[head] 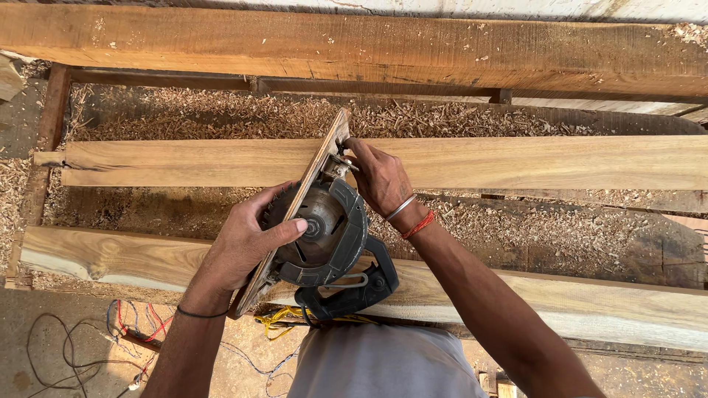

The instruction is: The person carries a small wooden strip down a staircase to a work area, then holds a circular saw and fits the wooden strip against its base plate, threading and tightening bolts to secure the strip as a guide fence on the saw.

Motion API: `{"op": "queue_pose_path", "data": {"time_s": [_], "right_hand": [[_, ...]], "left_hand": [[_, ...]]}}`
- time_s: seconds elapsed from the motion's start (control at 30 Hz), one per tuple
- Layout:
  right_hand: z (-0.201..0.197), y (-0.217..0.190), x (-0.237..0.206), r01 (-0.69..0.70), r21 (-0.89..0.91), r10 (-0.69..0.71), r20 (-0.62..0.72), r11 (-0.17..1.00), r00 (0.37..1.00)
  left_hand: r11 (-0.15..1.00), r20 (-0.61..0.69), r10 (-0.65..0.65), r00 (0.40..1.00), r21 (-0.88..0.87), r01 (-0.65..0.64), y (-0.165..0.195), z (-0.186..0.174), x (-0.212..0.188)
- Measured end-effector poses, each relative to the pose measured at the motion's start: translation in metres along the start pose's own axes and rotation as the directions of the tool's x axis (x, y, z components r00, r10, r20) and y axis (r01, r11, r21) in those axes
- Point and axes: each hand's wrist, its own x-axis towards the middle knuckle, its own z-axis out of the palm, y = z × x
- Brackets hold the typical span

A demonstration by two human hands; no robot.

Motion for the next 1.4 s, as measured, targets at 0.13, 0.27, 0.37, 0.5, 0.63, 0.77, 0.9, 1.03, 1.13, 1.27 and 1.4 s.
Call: {"op": "queue_pose_path", "data": {"time_s": [0.13,0.27,0.37,0.5,0.63,0.77,0.9,1.03,1.13,1.27,1.4], "right_hand": [[0.008,0.012,-0.002,0.048,-0.092,-0.048,0.003,0.995,0.999],[0.014,0.019,-0.004,0.081,-0.136,-0.083,-0.008,0.987,0.997],[0.021,0.022,-0.006,0.096,-0.035,-0.099,-0.102,0.995,0.990],[0.036,0.027,-0.014,-0.352,0.293,0.368,0.001,0.889,0.930],[0.040,0.038,-0.041,-0.659,0.618,0.723,0.203,0.429,0.661],[0.015,0.048,-0.086,-0.524,0.841,0.796,0.404,-0.131,0.451],[-0.019,0.044,-0.128,-0.387,0.885,0.727,0.442,-0.258,0.526],[-0.049,0.038,-0.157,-0.371,0.906,0.703,0.400,-0.205,0.588],[-0.060,0.035,-0.177,-0.340,0.932,0.705,0.325,-0.126,0.631],[-0.066,0.029,-0.199,-0.325,0.945,0.699,0.263,-0.046,0.666],[-0.068,0.012,-0.213,-0.368,0.930,0.749,0.238,0.009,0.618]], "left_hand": [[1.000,0.003,-0.004,1.000,-0.022,0.004,0.000,0.000,0.001],[1.000,0.003,-0.002,1.000,-0.010,0.002,-0.002,0.000,0.001],[0.997,0.010,-0.023,1.000,-0.077,0.024,-0.002,-0.001,0.000],[0.999,0.005,0.026,1.000,-0.020,-0.026,-0.001,0.002,0.000],[1.000,-0.028,0.014,1.000,0.011,-0.014,-0.001,0.014,-0.003],[0.986,-0.057,0.071,0.996,0.156,-0.061,-0.009,0.034,-0.009],[0.920,-0.097,0.157,0.983,0.377,-0.110,-0.025,0.070,-0.012],[0.834,-0.125,0.346,0.930,0.495,-0.243,-0.041,0.093,-0.012],[0.830,-0.114,0.372,0.921,0.486,-0.274,-0.046,0.090,-0.011],[0.839,-0.117,0.319,0.941,0.497,-0.222,-0.046,0.091,-0.010],[0.834,-0.126,0.293,0.948,0.519,-0.188,-0.046,0.095,-0.015]]}}
